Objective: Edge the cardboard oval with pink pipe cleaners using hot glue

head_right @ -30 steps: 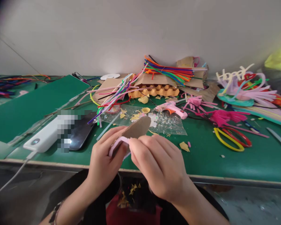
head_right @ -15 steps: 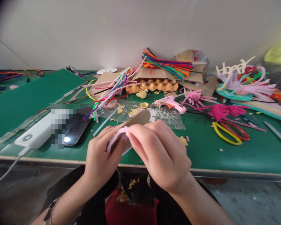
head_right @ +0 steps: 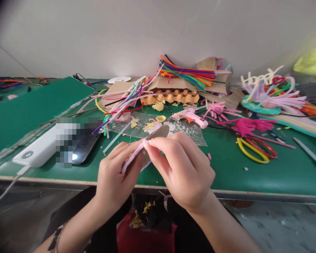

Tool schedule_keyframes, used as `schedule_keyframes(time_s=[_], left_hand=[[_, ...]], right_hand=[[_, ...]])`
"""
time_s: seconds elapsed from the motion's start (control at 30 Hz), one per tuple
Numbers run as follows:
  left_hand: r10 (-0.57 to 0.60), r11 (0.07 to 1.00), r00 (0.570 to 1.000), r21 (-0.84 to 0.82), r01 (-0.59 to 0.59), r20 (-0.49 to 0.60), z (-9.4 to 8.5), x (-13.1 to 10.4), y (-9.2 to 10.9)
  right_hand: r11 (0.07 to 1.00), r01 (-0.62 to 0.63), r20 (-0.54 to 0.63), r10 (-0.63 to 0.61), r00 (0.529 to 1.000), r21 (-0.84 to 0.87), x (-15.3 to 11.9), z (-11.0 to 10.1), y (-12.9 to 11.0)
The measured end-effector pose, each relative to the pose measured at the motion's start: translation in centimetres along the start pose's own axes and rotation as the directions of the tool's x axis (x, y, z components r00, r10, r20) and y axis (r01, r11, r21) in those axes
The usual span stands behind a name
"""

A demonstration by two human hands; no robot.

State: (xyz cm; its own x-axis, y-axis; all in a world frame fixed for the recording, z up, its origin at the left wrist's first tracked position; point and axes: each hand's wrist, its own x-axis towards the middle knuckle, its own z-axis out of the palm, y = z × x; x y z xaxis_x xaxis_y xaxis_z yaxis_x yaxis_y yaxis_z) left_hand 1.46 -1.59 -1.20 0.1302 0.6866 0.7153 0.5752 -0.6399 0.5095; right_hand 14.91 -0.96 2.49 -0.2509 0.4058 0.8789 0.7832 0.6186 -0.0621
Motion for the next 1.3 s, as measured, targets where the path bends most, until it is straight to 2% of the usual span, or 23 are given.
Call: schedule_keyframes(time_s=[0.5, 0.9, 1.0, 1.17, 1.3], left_hand=[[0.024, 0.999, 1.000, -0.026, -0.024, 0.007, 0.2, -0.1, 0.1], [-0.018, 0.999, 1.000, -0.038, 0.019, 0.019, 0.0, 0.0, 0.3], [-0.023, 0.999, 1.000, -0.034, 0.024, 0.012, 0.0, -0.1, 0.2], [-0.017, 1.000, 1.000, -0.023, 0.017, -0.005, 0.1, -0.1, 0.1], [-0.014, 1.000, 1.000, -0.017, 0.013, -0.007, 0.1, -0.1, 0.1]], right_hand=[[1.000, -0.001, 0.014, 0.001, 1.000, 0.012, 0.1, 0.0, -0.2], [0.993, -0.080, 0.088, 0.072, 0.994, 0.088, 0.3, -0.1, 0.4], [0.988, -0.123, 0.072, 0.117, 0.991, 0.090, 0.1, -0.1, 0.6], [0.960, -0.203, 0.093, 0.189, 0.978, 0.190, -0.2, -0.2, 1.0], [0.951, -0.211, 0.092, 0.195, 0.977, 0.227, -0.1, -0.3, 1.2]])
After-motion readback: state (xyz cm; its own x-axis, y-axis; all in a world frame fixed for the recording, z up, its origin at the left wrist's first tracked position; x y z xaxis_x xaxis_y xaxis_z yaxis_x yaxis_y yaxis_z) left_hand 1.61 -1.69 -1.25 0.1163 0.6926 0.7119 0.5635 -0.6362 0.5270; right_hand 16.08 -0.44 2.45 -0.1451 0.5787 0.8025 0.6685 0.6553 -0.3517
